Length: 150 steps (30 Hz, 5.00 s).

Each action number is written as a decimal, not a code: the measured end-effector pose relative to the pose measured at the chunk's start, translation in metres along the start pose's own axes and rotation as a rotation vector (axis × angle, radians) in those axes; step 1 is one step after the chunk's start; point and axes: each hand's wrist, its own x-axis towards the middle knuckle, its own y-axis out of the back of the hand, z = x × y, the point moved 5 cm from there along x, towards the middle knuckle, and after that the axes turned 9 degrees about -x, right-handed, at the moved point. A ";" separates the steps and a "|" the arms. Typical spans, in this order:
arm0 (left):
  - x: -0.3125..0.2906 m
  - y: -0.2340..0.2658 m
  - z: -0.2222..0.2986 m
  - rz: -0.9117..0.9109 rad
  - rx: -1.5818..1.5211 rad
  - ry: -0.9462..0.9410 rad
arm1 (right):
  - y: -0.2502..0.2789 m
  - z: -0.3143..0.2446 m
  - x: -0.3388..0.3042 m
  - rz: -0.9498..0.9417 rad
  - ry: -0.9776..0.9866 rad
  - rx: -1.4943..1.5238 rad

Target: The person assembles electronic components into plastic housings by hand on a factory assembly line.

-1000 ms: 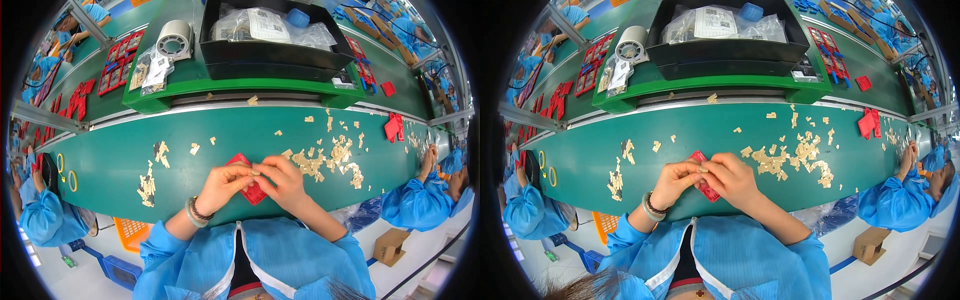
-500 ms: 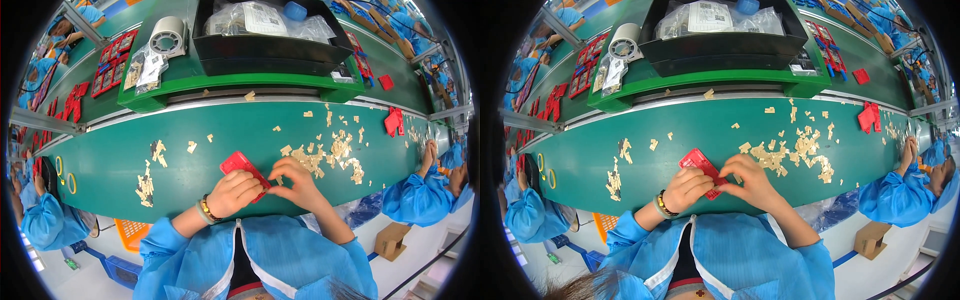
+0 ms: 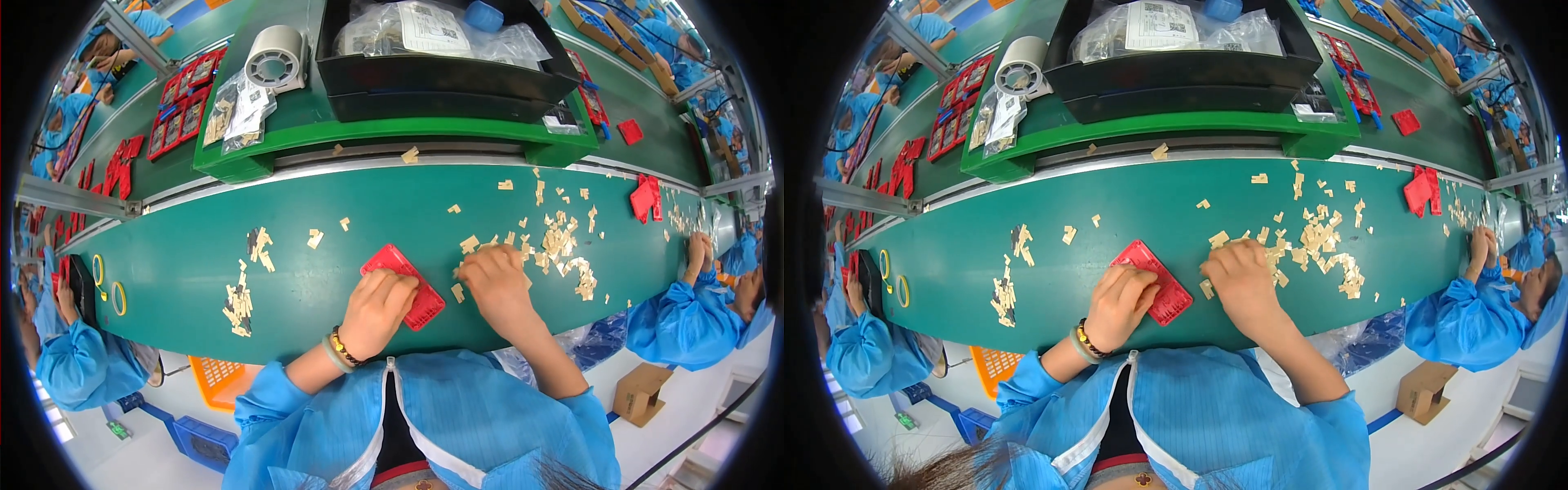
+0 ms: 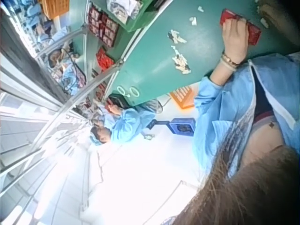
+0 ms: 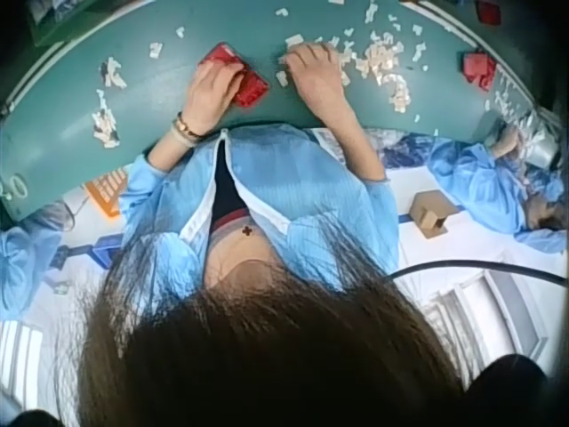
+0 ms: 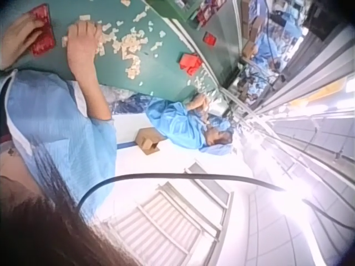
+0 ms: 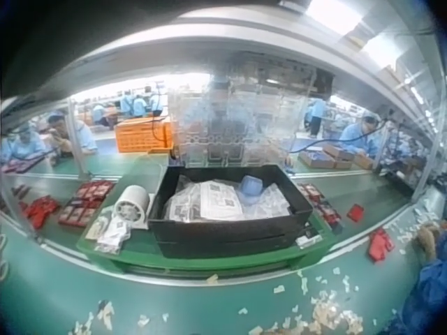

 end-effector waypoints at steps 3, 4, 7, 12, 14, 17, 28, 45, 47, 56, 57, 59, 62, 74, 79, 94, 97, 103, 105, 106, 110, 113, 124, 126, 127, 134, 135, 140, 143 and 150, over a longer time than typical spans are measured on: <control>-0.010 -0.008 -0.006 -0.104 -0.193 0.238 | 0.007 -0.017 0.016 0.137 -0.092 -0.113; -0.011 -0.006 -0.005 -0.100 -0.193 0.242 | 0.006 -0.029 0.021 0.172 -0.001 -0.094; -0.014 0.005 -0.015 0.011 -0.485 0.533 | -0.002 -0.039 0.032 0.275 0.136 -0.054; -0.036 0.010 -0.013 -0.047 0.133 0.213 | -0.057 -0.004 0.062 -0.105 -0.423 0.929; -0.044 -0.001 -0.014 -0.207 0.320 0.062 | -0.069 -0.002 0.068 -0.223 -0.460 0.997; -0.046 0.000 -0.018 -0.217 0.283 0.032 | -0.088 -0.002 0.071 -0.332 -0.462 1.005; -0.045 0.000 -0.019 -0.155 0.316 0.071 | -0.085 -0.006 0.079 -0.316 -0.418 0.859; -0.048 -0.001 -0.021 -0.158 0.294 0.100 | -0.087 -0.009 0.080 -0.359 -0.418 0.808; -0.049 -0.001 -0.022 -0.151 0.287 0.106 | -0.088 -0.010 0.080 -0.335 -0.396 0.786; -0.049 -0.002 -0.023 -0.151 0.279 0.116 | -0.083 -0.011 0.082 -0.340 -0.361 0.714; -0.049 -0.002 -0.023 -0.152 0.277 0.116 | -0.083 -0.011 0.082 -0.356 -0.366 0.732; -0.047 -0.002 -0.023 -0.137 0.262 0.116 | -0.085 -0.010 0.081 -0.363 -0.366 0.744; -0.047 -0.001 -0.023 -0.144 0.259 0.122 | -0.087 -0.009 0.082 -0.390 -0.382 0.775; -0.032 0.014 -0.043 -0.271 0.074 0.116 | -0.089 0.001 0.052 -0.278 -0.611 1.091; -0.029 0.007 -0.037 -0.205 0.125 0.102 | -0.089 0.000 0.052 -0.037 -0.652 1.088; -0.029 0.003 -0.040 -0.176 0.207 0.088 | -0.099 -0.001 0.059 -0.094 -0.653 1.046; -0.029 0.003 -0.040 -0.180 0.199 0.091 | -0.096 -0.004 0.062 -0.080 -0.650 0.948; -0.028 0.003 -0.040 -0.175 0.197 0.086 | -0.088 -0.008 0.066 0.012 -0.607 0.783; -0.028 0.003 -0.040 -0.174 0.202 0.086 | -0.083 -0.010 0.069 -0.027 -0.623 0.737; -0.028 0.003 -0.040 -0.170 0.209 0.082 | -0.083 -0.010 0.069 -0.025 -0.622 0.736; -0.028 0.003 -0.039 -0.171 0.229 0.078 | -0.083 -0.010 0.067 0.015 -0.620 0.705; -0.028 0.002 -0.038 -0.163 0.198 0.088 | -0.085 -0.010 0.066 0.030 -0.631 0.705; -0.027 0.005 -0.037 -0.168 0.181 0.098 | -0.087 -0.012 0.065 0.029 -0.637 0.695; -0.027 0.005 -0.037 -0.170 0.180 0.097 | -0.085 -0.012 0.065 0.044 -0.610 0.633; -0.027 0.004 -0.037 -0.175 0.175 0.100 | -0.084 -0.012 0.066 0.044 -0.609 0.632; -0.028 0.003 -0.039 -0.167 0.157 0.120 | -0.084 -0.011 0.066 0.000 -0.616 0.659; -0.027 0.003 -0.039 -0.170 0.153 0.117 | -0.083 -0.011 0.067 0.012 -0.605 0.680; -0.027 0.003 -0.039 -0.194 0.162 0.116 | -0.082 -0.011 0.069 0.012 -0.598 0.686; -0.023 0.004 -0.037 -0.224 0.201 0.095 | -0.078 -0.011 0.072 -0.045 -0.580 0.610; -0.018 0.004 -0.036 -0.258 0.204 0.088 | -0.052 -0.018 0.058 0.289 -0.209 0.176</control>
